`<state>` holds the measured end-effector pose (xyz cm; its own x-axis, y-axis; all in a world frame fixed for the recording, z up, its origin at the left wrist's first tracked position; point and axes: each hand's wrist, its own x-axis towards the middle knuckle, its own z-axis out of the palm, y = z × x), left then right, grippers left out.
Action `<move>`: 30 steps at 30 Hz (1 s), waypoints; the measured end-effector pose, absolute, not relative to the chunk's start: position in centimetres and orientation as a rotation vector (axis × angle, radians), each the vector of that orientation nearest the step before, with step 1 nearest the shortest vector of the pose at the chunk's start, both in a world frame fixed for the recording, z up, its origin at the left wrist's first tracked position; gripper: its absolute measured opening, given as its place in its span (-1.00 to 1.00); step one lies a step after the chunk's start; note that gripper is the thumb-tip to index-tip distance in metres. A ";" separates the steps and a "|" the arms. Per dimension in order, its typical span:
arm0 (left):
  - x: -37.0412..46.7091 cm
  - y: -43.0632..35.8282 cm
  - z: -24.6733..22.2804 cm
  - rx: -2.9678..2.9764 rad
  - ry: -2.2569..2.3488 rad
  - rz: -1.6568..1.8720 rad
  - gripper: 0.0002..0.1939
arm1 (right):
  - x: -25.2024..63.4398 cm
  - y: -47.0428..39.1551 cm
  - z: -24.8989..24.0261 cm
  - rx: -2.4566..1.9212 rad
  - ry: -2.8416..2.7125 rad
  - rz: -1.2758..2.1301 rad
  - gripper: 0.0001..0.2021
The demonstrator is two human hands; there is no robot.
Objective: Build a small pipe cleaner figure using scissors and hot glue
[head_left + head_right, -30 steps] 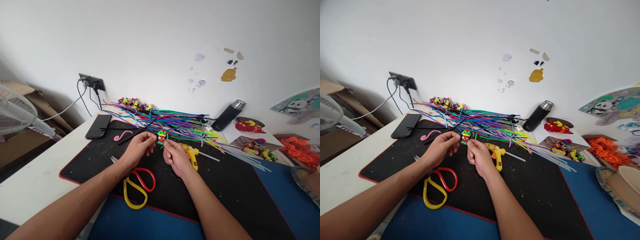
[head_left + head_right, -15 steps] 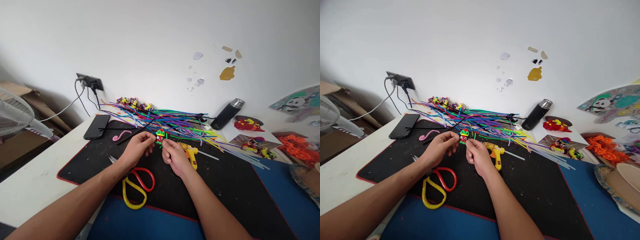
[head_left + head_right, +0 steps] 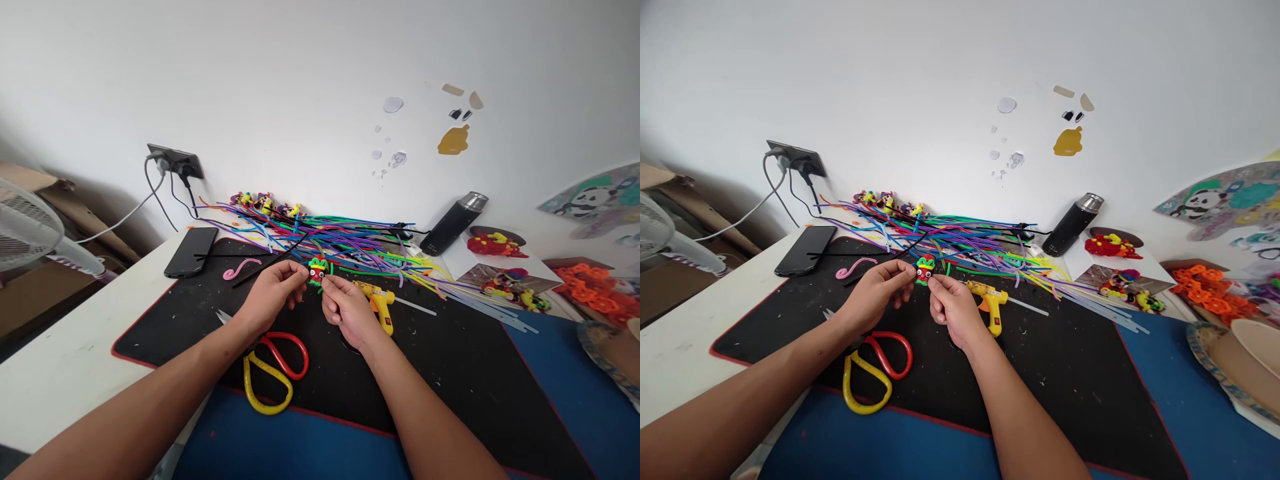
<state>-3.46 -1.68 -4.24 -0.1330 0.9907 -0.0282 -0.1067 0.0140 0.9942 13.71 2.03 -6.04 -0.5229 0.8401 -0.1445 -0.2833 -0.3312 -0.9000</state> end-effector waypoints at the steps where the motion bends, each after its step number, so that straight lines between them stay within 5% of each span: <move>1: -3.5 -1.7 -4.2 1.047 1.236 1.338 -0.59 | 13.7 2.0 -6.1 -0.808 -1.133 1.928 -0.57; 18: -3.9 -1.5 -4.7 1.023 1.169 1.349 -0.50 | 13.9 2.2 -6.1 -0.796 -1.128 1.916 -0.57; 25: -5.0 -0.8 -5.6 1.368 1.117 1.265 -0.05 | 14.1 2.3 -5.7 -0.795 -1.133 1.909 -0.55; 30: -4.9 -1.3 -5.1 1.607 1.171 1.204 0.03 | 14.2 2.2 -5.7 -0.793 -1.183 1.905 -0.55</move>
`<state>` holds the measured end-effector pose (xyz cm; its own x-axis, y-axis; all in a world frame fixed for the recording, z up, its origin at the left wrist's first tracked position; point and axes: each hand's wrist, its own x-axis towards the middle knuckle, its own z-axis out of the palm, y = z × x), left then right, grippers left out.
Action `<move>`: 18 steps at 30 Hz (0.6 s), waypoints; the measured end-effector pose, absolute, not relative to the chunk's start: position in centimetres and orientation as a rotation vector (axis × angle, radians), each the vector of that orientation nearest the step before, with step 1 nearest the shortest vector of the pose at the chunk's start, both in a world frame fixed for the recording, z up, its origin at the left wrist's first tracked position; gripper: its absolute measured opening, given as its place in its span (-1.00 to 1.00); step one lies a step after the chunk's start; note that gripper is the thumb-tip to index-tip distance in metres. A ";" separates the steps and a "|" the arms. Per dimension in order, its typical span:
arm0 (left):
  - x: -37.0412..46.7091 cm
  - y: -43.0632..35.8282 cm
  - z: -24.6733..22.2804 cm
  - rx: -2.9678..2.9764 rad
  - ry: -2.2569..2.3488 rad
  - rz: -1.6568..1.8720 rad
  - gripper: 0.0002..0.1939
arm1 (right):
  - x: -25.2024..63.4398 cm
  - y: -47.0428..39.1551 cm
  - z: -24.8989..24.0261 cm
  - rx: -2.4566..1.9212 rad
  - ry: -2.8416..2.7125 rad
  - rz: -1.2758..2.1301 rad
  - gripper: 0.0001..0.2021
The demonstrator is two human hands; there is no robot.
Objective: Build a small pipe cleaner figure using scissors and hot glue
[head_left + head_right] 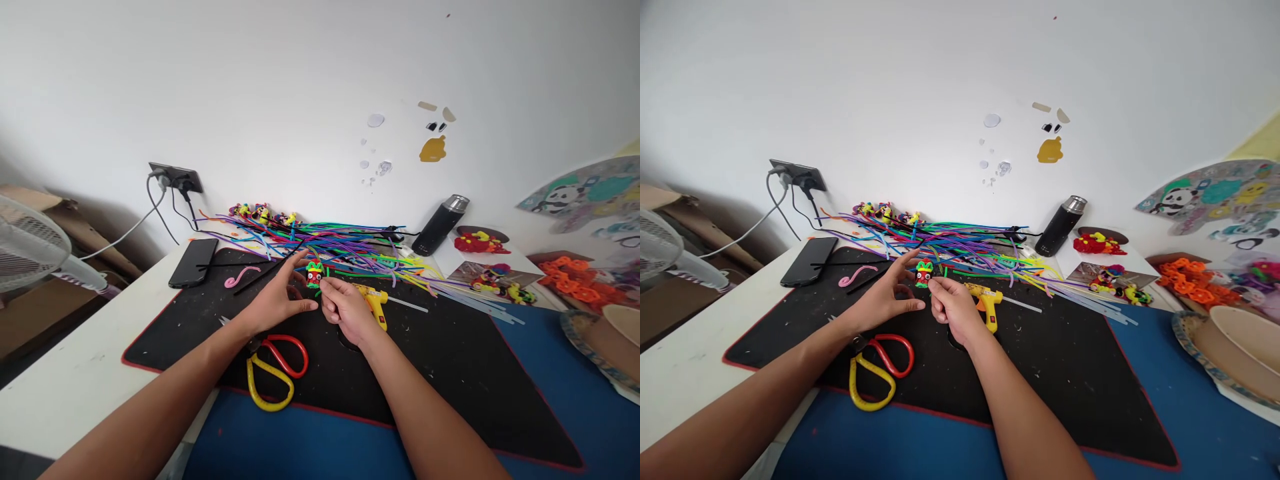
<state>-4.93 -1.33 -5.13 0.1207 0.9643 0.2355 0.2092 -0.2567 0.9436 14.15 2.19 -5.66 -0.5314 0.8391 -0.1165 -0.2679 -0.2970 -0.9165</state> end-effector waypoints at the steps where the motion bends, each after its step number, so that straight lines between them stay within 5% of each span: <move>1: -4.9 -1.5 -5.0 1.644 1.173 1.203 0.01 | 14.1 2.2 -5.7 -0.793 -1.197 1.907 -0.56; 12: -5.6 -1.4 -4.9 1.775 1.232 1.191 -0.43 | 14.1 2.1 -6.5 -0.802 -1.321 1.897 -0.58; 18: -5.5 -1.4 -4.8 1.747 1.262 1.234 -0.48 | 14.0 2.1 -6.5 -0.804 -1.311 1.898 -0.57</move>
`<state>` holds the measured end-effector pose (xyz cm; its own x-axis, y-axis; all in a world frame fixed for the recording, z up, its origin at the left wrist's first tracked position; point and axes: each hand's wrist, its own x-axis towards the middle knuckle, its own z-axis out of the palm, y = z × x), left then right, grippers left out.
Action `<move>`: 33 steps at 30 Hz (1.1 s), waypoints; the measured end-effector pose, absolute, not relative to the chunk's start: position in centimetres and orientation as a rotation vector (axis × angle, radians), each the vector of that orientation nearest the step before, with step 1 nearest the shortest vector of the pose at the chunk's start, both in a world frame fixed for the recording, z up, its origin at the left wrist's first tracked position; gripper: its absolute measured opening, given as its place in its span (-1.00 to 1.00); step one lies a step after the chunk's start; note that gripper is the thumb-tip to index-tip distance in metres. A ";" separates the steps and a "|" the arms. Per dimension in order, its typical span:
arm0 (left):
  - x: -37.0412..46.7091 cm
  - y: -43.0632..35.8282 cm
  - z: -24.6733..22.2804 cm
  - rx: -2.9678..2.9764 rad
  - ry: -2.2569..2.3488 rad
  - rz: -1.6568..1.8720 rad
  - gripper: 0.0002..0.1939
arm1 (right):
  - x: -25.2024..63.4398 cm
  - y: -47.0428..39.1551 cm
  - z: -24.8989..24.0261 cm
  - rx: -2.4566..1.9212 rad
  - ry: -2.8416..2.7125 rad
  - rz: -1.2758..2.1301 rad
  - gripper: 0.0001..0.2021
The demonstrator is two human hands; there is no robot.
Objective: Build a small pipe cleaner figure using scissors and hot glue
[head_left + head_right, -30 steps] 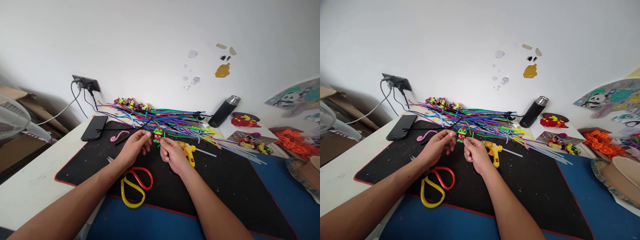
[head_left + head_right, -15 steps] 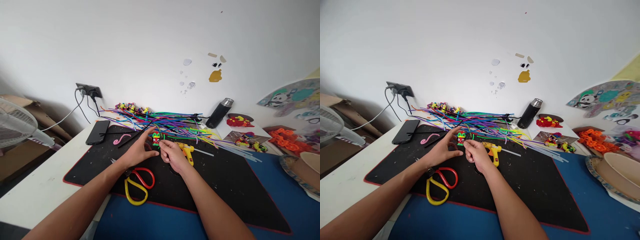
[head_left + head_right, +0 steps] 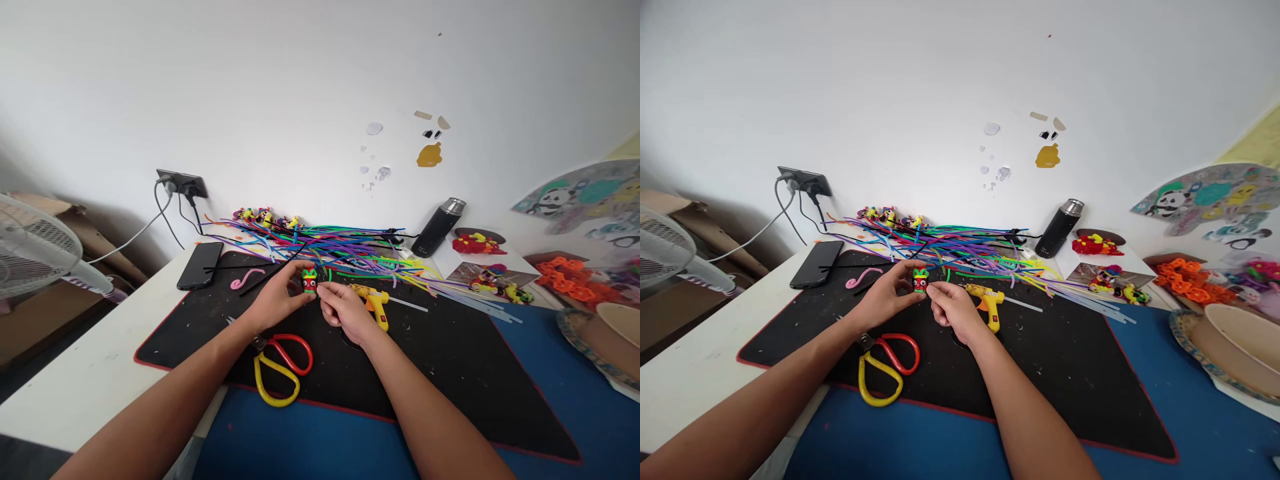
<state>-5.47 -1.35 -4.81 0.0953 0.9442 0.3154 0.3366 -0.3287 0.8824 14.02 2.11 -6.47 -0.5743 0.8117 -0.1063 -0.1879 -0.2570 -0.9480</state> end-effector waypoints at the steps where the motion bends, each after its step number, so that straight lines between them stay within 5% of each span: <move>1: -5.5 -1.3 -4.8 1.740 1.265 1.244 -0.47 | 14.1 2.1 -6.4 -0.808 -1.297 1.895 -0.56; 33: -5.0 -1.5 -4.9 1.700 1.333 1.271 -0.45 | 14.2 2.4 -6.0 -0.855 -1.183 1.844 -0.58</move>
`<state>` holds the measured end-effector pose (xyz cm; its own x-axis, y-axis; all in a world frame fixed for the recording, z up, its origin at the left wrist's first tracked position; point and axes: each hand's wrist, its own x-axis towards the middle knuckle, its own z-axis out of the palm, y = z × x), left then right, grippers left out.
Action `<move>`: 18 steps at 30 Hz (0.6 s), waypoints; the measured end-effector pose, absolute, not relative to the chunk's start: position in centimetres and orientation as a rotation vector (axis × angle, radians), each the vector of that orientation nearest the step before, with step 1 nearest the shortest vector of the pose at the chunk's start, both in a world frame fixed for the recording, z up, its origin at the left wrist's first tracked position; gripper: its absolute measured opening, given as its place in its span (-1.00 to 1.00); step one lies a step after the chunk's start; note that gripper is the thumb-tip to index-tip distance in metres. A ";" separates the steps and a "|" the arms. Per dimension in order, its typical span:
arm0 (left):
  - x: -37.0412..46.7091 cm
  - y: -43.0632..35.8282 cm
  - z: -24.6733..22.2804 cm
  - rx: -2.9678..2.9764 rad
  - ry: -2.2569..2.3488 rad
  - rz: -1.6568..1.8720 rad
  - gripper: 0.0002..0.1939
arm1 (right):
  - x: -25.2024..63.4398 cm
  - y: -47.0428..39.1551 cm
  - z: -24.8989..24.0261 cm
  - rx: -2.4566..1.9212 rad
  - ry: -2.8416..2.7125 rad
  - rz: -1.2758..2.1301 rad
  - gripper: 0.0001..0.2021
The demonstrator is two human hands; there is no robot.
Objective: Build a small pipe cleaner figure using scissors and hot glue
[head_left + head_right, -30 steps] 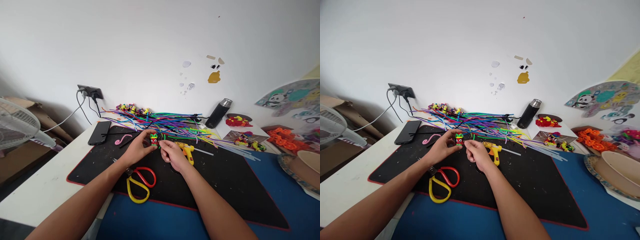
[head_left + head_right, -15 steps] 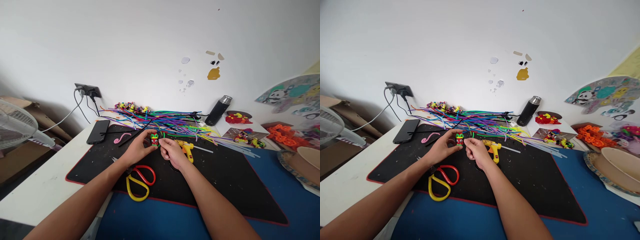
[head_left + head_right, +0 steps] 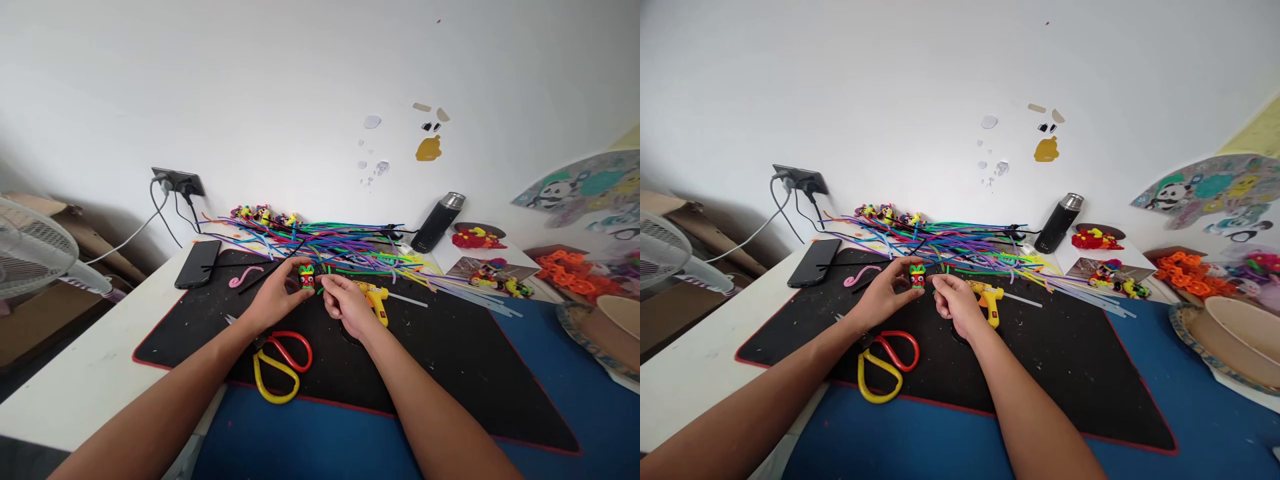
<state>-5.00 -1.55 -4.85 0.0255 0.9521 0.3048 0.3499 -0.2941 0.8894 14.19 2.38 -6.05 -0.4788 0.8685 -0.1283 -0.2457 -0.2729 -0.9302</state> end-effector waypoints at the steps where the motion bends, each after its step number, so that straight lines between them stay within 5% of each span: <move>1: -5.0 -1.5 -4.8 1.692 1.345 1.282 -0.46 | 14.2 2.4 -6.0 -0.862 -1.174 1.831 -0.59; 11: -5.5 -1.2 -5.2 1.669 1.461 1.285 -0.46 | 14.2 2.7 -5.7 -0.914 -1.063 1.684 -0.85; 18: -5.5 -1.0 -5.7 1.704 1.453 1.284 -0.46 | 14.1 2.5 -5.4 -0.830 -1.062 1.730 -0.82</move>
